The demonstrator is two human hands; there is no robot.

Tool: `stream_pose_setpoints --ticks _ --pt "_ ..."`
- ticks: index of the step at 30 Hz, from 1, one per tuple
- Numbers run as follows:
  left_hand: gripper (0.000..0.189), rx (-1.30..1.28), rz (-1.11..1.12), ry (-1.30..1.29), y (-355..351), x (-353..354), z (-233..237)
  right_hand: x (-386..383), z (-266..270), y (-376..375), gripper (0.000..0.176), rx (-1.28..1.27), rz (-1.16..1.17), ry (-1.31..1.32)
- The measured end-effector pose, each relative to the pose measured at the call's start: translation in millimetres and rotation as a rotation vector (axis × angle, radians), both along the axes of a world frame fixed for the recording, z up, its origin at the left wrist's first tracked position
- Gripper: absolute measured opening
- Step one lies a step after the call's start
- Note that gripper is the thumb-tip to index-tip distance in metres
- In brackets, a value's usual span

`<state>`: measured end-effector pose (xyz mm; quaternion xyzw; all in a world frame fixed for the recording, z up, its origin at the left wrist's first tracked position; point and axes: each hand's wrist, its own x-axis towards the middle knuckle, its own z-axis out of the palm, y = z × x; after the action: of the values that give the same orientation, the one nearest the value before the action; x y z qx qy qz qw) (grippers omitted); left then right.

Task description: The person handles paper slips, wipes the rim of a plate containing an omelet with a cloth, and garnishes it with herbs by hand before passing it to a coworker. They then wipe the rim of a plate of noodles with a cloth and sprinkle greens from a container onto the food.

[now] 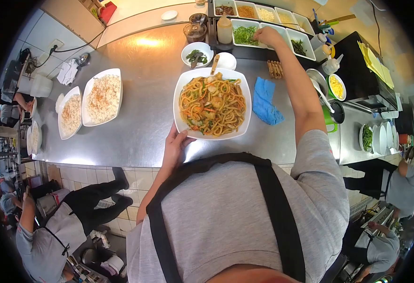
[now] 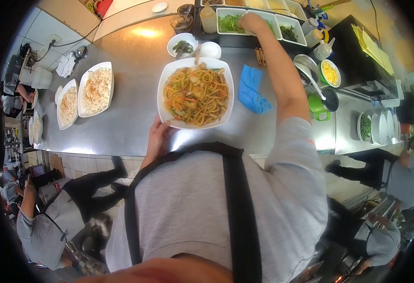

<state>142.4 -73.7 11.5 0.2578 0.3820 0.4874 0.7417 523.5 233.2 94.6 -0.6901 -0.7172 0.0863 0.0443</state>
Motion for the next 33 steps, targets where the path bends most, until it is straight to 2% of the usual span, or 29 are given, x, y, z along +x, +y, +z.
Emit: stream_pose_setpoints --ticks 1,4,6,7,8,10,12,14,16,19,20,21,28,30,33 --pt "0.052 -0.009 -0.004 -0.001 0 0 2 4 0 -5 0.024 0.038 -0.016 0.114" --pt "0.053 0.0 -0.028 0.011 2 -2 -1 -1 22 -28 0.022 0.082 0.071 0.039" --pt "0.054 0.067 -0.097 -0.004 4 -5 -5 19 8 -29 0.021 0.12 0.101 0.206" --pt "0.054 0.048 -0.097 -0.002 4 -5 -8 -9 36 -62 0.022 0.025 0.009 0.236" --pt "0.055 0.075 -0.091 -0.007 6 -2 -13 -23 37 -84 0.022 0.015 0.009 0.243" --pt "0.056 0.1 -0.092 -0.02 7 -3 -15 -47 47 -123 0.024 0.275 0.172 0.198" --pt "0.057 0.107 -0.101 -0.026 6 -4 -15 -90 67 -170 0.024 0.09 0.089 0.246" --pt "0.057 0.105 -0.109 -0.015 7 -4 -14 -102 58 -189 0.022 0.119 0.118 0.189" --pt "0.057 0.104 -0.113 -0.006 7 -3 -17 -108 49 -203 0.02 0.313 0.142 0.262" --pt "0.058 0.099 -0.122 0.016 7 -5 -19 -117 48 -230 0.019 0.261 0.157 0.193" --pt "0.058 0.104 -0.123 0.027 7 -5 -19 -121 49 -235 0.019 0.192 0.131 0.149" --pt "0.058 0.107 -0.124 0.037 7 -5 -19 -123 43 -239 0.017 0.277 0.156 0.139" --pt "0.06 0.109 -0.143 0.1 9 -11 -21 -138 24 -230 0.016 0.347 0.149 0.148" --pt "0.06 0.089 -0.093 0.096 10 -15 -20 -131 26 -233 0.014 0.519 0.184 0.265" --pt "0.057 0.155 0.0 0.182 17 -29 -27 -124 24 -246 0.013 0.395 0.277 0.194"
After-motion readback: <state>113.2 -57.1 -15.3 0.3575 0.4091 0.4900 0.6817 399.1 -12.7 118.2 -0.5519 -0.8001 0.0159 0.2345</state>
